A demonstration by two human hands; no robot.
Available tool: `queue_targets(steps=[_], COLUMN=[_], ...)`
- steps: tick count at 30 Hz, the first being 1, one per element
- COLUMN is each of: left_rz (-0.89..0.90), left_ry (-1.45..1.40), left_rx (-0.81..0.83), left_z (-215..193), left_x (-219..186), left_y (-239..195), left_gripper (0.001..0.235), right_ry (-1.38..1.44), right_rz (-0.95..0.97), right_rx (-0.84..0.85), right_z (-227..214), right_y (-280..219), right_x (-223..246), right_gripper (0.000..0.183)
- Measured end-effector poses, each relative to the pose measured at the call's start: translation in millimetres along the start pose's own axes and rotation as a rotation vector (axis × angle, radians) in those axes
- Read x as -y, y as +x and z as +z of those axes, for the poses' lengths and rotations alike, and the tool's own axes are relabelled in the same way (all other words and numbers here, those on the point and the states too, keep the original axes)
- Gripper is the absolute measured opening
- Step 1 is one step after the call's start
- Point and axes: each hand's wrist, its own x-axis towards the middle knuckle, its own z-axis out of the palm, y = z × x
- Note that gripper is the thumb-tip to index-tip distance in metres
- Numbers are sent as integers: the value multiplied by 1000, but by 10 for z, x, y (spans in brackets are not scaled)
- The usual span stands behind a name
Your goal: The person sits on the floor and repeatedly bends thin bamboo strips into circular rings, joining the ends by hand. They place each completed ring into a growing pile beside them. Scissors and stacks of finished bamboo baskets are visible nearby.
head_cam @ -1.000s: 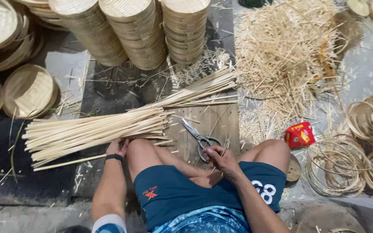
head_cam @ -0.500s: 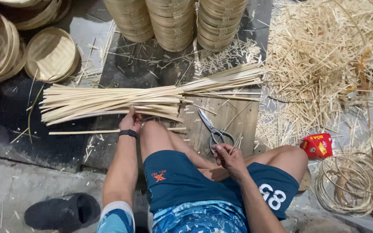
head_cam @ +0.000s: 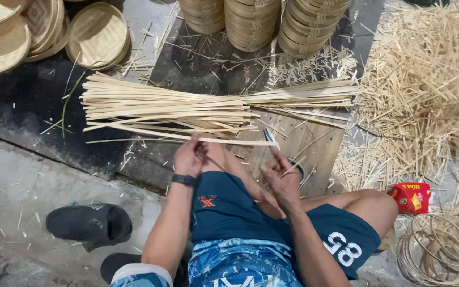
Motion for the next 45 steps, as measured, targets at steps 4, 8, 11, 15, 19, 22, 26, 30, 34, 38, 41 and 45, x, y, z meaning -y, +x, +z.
queue_targets(steps=[4, 8, 11, 15, 19, 22, 26, 30, 34, 38, 41, 45], left_rz=[112, 220, 535, 590, 448, 253, -14, -178, -135, -179, -252, -151], left_ry=[-68, -242, -356, -516, -541, -309, 128, 560, 755, 634, 592, 939], left_rx=[57, 144, 174, 122, 263, 551, 684, 595, 627, 753, 806, 868], left_z=[344, 485, 286, 73, 192, 292, 471, 731, 880, 936, 1023, 1229], left_x=[267, -20, -683, -1179, -1195, -1236, -1414, -1436, -1318, -1350, -1453, -1501], left_y=[-499, -734, -741, -823, -956, -1118, -1228, -1242, -1306, -1384, -1424, -1429], left_gripper=[14, 12, 20, 24, 35, 20, 20, 18, 21, 19, 18, 15], right_ry=[97, -196, -296, -15, 244, 180, -138, -408, -415, -495, -491, -689], right_rz=[-50, -249, -405, -435, -522, -613, -452, -710, -603, -816, -822, -932], right_rx=[-254, -406, -506, -587, -617, -447, 1, 268, 444, 255, 220, 294], right_z=[64, -267, -690, -906, -737, -508, -45, 309, 411, 390, 383, 381], right_y=[-19, 34, 30, 41, 315, 421, 257, 138, 118, 57, 22, -72], right_x=[254, 308, 312, 260, 399, 595, 686, 706, 705, 664, 670, 703], right_gripper=[30, 22, 25, 47, 45, 40, 33, 44, 54, 48, 49, 48])
